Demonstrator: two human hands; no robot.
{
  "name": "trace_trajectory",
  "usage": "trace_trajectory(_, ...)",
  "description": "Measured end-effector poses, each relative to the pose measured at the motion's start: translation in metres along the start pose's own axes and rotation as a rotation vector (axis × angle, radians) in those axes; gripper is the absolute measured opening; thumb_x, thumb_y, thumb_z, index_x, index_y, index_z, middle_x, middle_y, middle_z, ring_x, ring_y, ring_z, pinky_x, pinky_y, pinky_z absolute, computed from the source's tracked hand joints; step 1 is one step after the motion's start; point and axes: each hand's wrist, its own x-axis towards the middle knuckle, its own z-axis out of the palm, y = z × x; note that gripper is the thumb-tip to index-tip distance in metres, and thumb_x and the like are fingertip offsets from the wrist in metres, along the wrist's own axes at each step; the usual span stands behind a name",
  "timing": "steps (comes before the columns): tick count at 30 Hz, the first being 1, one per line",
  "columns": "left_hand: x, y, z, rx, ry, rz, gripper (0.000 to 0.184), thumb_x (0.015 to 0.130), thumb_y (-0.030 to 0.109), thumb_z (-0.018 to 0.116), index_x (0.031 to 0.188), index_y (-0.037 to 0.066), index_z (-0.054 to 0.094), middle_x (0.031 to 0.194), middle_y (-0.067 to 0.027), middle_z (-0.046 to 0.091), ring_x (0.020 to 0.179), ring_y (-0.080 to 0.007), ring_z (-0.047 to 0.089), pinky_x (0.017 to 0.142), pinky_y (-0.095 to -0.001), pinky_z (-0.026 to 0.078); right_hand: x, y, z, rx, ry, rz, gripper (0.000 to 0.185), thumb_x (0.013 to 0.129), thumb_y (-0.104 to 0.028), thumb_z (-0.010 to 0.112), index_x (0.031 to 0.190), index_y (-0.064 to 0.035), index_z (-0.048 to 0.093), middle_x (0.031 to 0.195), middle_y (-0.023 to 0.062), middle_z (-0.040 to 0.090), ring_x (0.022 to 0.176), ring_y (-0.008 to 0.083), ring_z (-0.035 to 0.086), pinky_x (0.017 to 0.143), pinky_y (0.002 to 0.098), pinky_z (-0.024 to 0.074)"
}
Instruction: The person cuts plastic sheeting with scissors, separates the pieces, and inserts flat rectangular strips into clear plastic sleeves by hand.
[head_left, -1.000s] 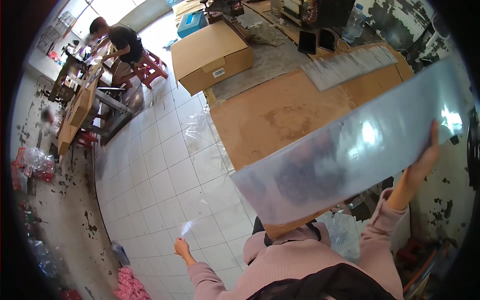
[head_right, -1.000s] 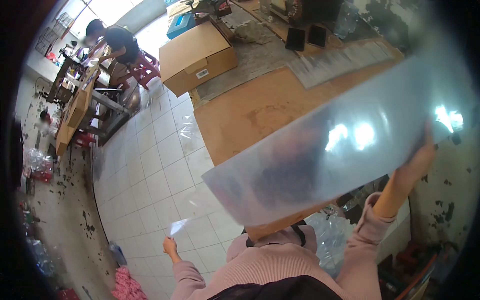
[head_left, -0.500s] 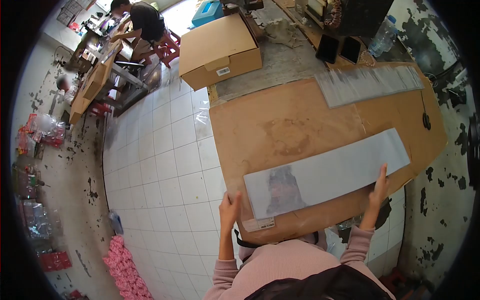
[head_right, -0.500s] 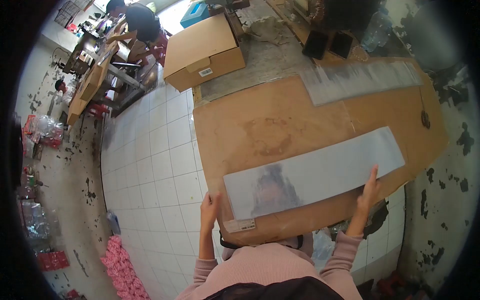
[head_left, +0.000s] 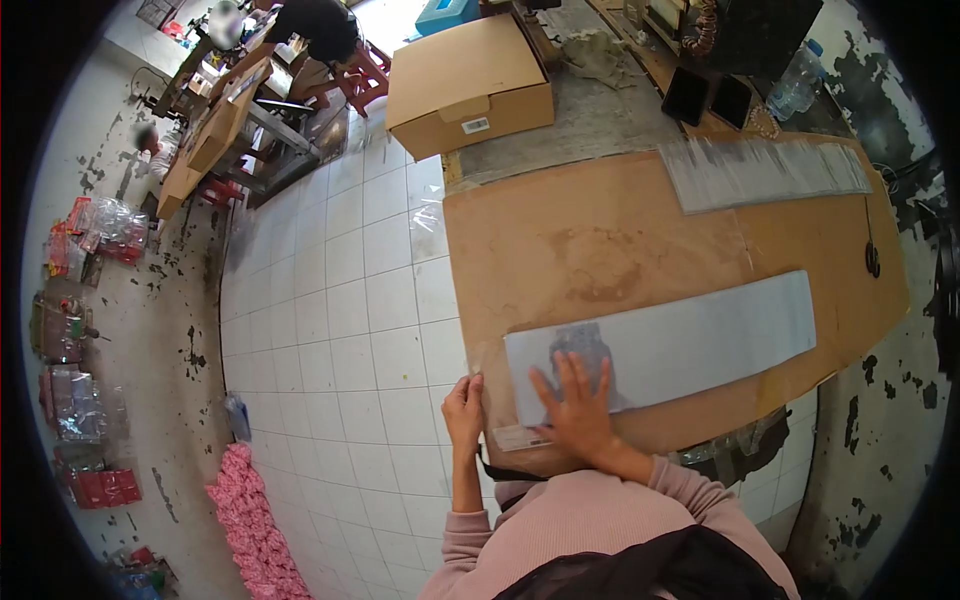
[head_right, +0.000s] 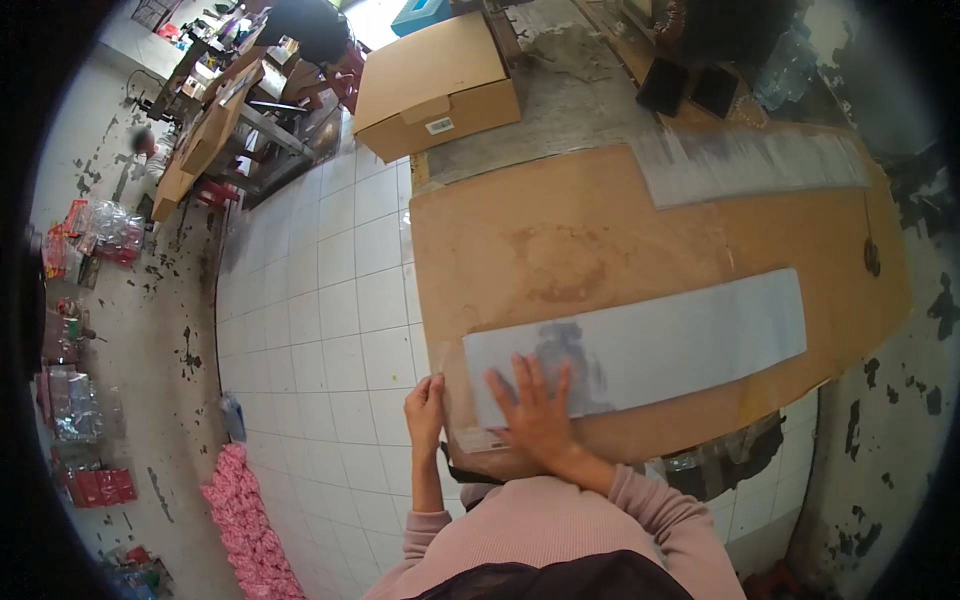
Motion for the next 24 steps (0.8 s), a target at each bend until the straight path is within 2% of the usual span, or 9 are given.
trace_trajectory(4,0.004,-0.008,-0.002,-0.105,-0.049,0.044,0.034,0.090,0.028,0.053,0.083,-0.004,0.060,0.061,0.0048,0.047,0.058,-0.0043,0.036,0.049,-0.0217,0.030,-0.006,0.014,0.004,-0.131,0.018,-0.121,0.061,0.076,-0.039,0.061,0.129,-0.0152,0.042,0.123,0.0293,0.043,0.118,0.0422,0.042,0.097,0.0604,0.0286)
trace_trajectory(8,-0.002,0.002,-0.002,0.118,0.125,0.273,0.032,0.090,0.026,0.053,0.101,-0.004,0.059,0.070,-0.0091,0.060,0.058,-0.0222,0.055,0.062,-0.0322,0.046,-0.001,0.012,-0.003,-0.446,0.051,-0.379,0.052,0.083,-0.031,0.053,0.128,-0.0095,0.038,0.116,0.0372,0.046,0.106,0.0489,0.050,0.082,0.0555,0.0455)
trace_trajectory(9,0.001,0.007,0.001,0.338,0.380,0.650,0.036,0.090,0.021,0.052,0.118,-0.002,0.049,0.091,-0.0193,0.064,0.082,-0.0353,0.062,0.074,-0.0379,0.048,0.000,0.010,-0.007,-0.522,0.059,-0.434,0.047,0.087,-0.028,0.049,0.128,-0.0079,0.036,0.114,0.0390,0.046,0.103,0.0499,0.052,0.077,0.0534,0.0494)
trace_trajectory(12,-0.020,0.039,0.003,0.193,0.161,0.555,0.037,0.091,0.017,0.050,0.122,-0.002,0.045,0.100,-0.0214,0.060,0.089,-0.0374,0.060,0.075,-0.0379,0.047,0.000,0.008,-0.007,-0.574,0.045,-0.475,0.043,0.090,-0.021,0.042,0.129,-0.0054,0.033,0.111,0.0408,0.047,0.098,0.0510,0.055,0.072,0.0496,0.0526)
trace_trajectory(15,-0.026,0.045,0.023,-0.188,-0.310,0.079,0.033,0.089,0.018,0.054,0.113,-0.004,0.048,0.096,-0.0200,0.060,0.086,-0.0335,0.059,0.074,-0.0364,0.046,-0.003,0.003,-0.005,-0.582,0.002,-0.412,0.042,0.089,-0.022,0.045,0.128,-0.0064,0.036,0.115,0.0386,0.046,0.103,0.0525,0.051,0.077,0.0515,0.0506)
trace_trajectory(18,-0.013,0.019,0.047,-0.314,-0.334,0.155,0.034,0.088,0.023,0.056,0.108,-0.004,0.048,0.091,-0.0185,0.059,0.080,-0.0259,0.059,0.070,-0.0341,0.046,-0.008,0.010,-0.003,-0.292,0.078,-0.332,0.045,0.088,-0.032,0.049,0.125,-0.0091,0.040,0.118,0.0320,0.048,0.104,0.0476,0.053,0.079,0.0508,0.0493)
trace_trajectory(19,-0.007,0.016,0.048,-0.334,-0.382,0.109,0.034,0.087,0.024,0.059,0.103,-0.003,0.048,0.092,-0.0173,0.060,0.081,-0.0194,0.057,0.071,-0.0316,0.046,-0.011,0.011,-0.006,-0.258,0.130,-0.279,0.043,0.086,-0.030,0.050,0.123,-0.0087,0.042,0.119,0.0288,0.049,0.104,0.0446,0.054,0.080,0.0499,0.0490)
trace_trajectory(21,-0.008,0.020,0.046,-0.455,-0.432,0.090,0.033,0.087,0.024,0.058,0.103,-0.003,0.048,0.093,-0.0157,0.060,0.082,-0.0181,0.056,0.072,-0.0301,0.046,-0.019,0.013,-0.017,-0.185,0.228,-0.177,0.041,0.084,-0.024,0.054,0.121,-0.0078,0.045,0.121,0.0223,0.050,0.104,0.0387,0.056,0.082,0.0479,0.0485)
trace_trajectory(24,-0.021,0.046,0.035,-0.575,-0.465,0.098,0.034,0.088,0.024,0.058,0.105,-0.003,0.048,0.096,-0.0120,0.060,0.085,-0.0158,0.055,0.075,-0.0279,0.045,-0.036,0.036,-0.015,-0.383,0.362,-0.083,0.035,0.080,-0.015,0.056,0.113,-0.0054,0.053,0.116,0.0157,0.055,0.101,0.0315,0.058,0.082,0.0451,0.0485)
